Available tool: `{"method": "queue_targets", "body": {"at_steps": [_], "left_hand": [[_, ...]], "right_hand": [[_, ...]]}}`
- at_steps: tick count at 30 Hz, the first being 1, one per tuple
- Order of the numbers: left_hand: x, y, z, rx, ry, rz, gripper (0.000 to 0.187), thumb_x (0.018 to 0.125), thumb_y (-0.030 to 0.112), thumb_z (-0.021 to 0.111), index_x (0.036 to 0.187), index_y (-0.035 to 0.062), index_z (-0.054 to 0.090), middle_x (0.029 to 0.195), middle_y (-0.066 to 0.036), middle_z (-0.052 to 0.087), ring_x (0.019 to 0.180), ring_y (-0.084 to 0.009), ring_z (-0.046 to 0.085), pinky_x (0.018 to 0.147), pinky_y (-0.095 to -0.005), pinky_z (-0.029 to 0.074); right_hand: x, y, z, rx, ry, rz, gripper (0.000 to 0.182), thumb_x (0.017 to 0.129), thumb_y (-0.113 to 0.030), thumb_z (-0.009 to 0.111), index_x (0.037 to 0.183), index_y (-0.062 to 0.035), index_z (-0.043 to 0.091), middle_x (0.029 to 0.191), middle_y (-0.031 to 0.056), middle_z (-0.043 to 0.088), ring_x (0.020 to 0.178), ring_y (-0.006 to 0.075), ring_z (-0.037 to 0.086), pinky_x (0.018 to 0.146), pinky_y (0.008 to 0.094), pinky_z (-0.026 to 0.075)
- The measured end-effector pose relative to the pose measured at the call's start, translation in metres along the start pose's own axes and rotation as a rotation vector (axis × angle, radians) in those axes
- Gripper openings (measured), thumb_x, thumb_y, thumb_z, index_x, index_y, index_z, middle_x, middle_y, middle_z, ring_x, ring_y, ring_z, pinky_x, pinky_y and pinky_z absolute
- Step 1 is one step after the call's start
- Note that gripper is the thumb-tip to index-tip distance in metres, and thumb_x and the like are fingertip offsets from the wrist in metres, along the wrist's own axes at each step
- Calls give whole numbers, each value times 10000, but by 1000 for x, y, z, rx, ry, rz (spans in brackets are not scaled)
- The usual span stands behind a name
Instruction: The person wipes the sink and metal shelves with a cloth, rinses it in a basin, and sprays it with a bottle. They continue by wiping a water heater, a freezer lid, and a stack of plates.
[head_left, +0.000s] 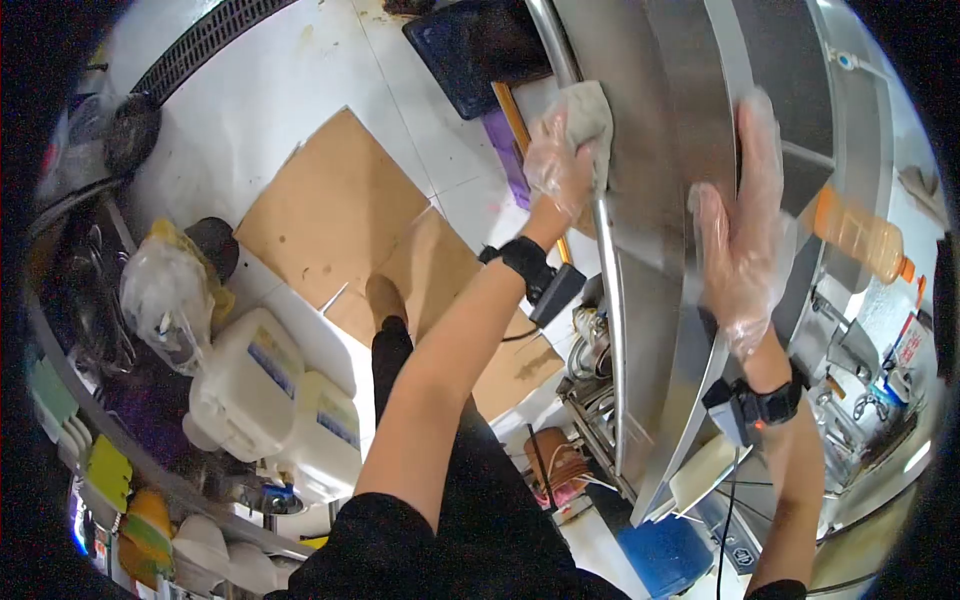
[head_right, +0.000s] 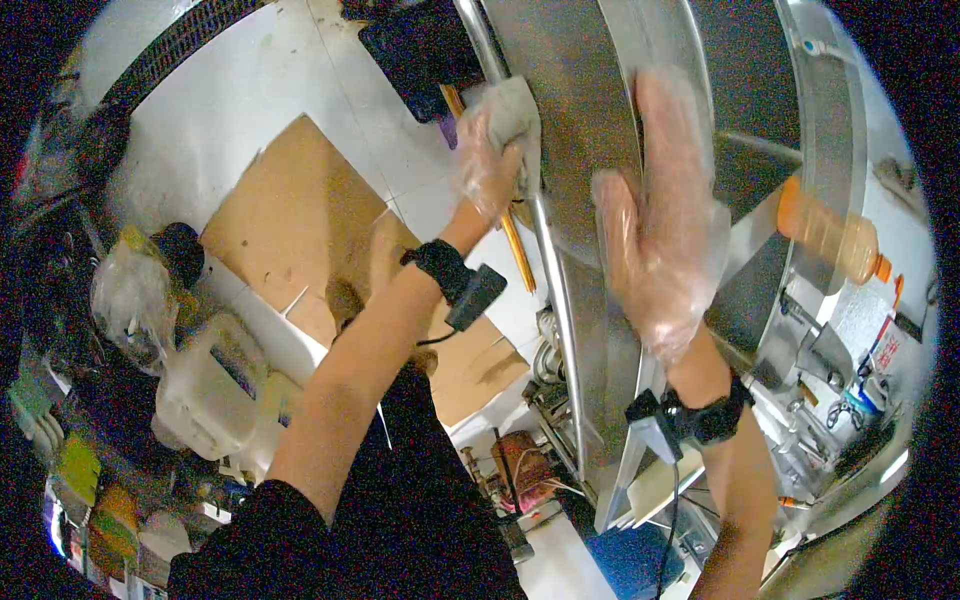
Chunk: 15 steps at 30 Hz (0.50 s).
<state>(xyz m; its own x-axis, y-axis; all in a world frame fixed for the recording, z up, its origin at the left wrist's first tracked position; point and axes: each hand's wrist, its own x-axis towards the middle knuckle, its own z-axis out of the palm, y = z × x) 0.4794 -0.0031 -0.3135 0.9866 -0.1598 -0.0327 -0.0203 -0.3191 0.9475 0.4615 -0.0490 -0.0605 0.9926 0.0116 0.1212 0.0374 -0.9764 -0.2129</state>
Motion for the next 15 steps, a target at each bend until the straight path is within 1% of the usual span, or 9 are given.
{"method": "queue_targets", "body": {"at_steps": [1, 2, 3, 5, 6, 7, 11, 13, 15], "left_hand": [[-16, 0, 5, 4, -3, 5, 711, 679, 132, 721, 1319, 48, 424, 1219, -225, 469, 941, -384, 585, 766, -437, 501], [-37, -7, 17, 23, 45, 46, 712, 683, 145, 725, 1321, 49, 423, 1230, -228, 461, 959, -388, 579, 780, -436, 498], [-51, -3, 17, 42, 91, 85, 713, 688, 157, 728, 1322, 51, 421, 1241, -231, 454, 977, -391, 573, 794, -434, 494], [-79, 4, 17, -15, 21, 9, 697, 709, 160, 723, 1324, 45, 416, 1252, -236, 449, 1013, -395, 559, 826, -433, 487], [-92, 6, 18, -29, 41, 6, 689, 734, 136, 689, 1342, 55, 376, 1261, -242, 442, 1051, -413, 529, 864, -438, 473], [-104, 7, 18, -44, 63, 5, 682, 759, 112, 656, 1360, 66, 336, 1269, -248, 435, 1089, -431, 500, 903, -442, 460], [-170, 17, 14, -23, 3, 3, 609, 764, 131, 681, 1303, 33, 414, 1271, -251, 428, 1050, -404, 543, 856, -418, 489], [-213, 23, 15, 7, -182, -129, 613, 771, 143, 685, 1308, 38, 409, 1287, -243, 413, 1054, -406, 542, 858, -414, 495], [-252, 19, 14, -9, -306, -95, 645, 774, 150, 688, 1338, 56, 390, 1308, -222, 390, 1052, -386, 550, 867, -408, 499]], "right_hand": [[-1, 1, 1, 50, 20, -16, 565, 884, -96, 549, 1409, -18, 356, 1413, 181, 417, 1332, 349, 362, 1106, 389, 275], [0, 5, 4, -51, 73, -89, 534, 863, -76, 570, 1368, -17, 408, 1358, 178, 477, 1276, 323, 433, 1079, 367, 320], [-2, 2, 1, -49, 77, -83, 534, 863, -76, 570, 1368, -17, 408, 1358, 178, 477, 1276, 323, 433, 1079, 367, 320], [-2, -11, -5, -69, -19, -64, 534, 916, -117, 525, 1412, -31, 348, 1432, 123, 418, 1331, 308, 380, 1069, 376, 334], [6, -13, 5, -17, 111, -204, 539, 899, -104, 542, 1405, -45, 368, 1397, 117, 463, 1272, 292, 459, 1020, 366, 394], [6, -12, 5, -27, 121, -212, 522, 899, -104, 541, 1393, -48, 382, 1375, 116, 474, 1249, 288, 469, 1001, 364, 401], [-3, -24, -6, -93, 143, -183, 457, 899, -105, 535, 1343, -63, 435, 1287, 112, 517, 1154, 271, 508, 927, 355, 428], [-13, -29, -11, -112, 172, -178, 426, 900, -105, 533, 1318, -71, 462, 1243, 110, 539, 1106, 263, 527, 890, 351, 441], [-40, -35, -14, -149, 214, -164, 397, 900, -105, 530, 1293, -78, 489, 1199, 108, 560, 1059, 255, 547, 853, 347, 455]]}}
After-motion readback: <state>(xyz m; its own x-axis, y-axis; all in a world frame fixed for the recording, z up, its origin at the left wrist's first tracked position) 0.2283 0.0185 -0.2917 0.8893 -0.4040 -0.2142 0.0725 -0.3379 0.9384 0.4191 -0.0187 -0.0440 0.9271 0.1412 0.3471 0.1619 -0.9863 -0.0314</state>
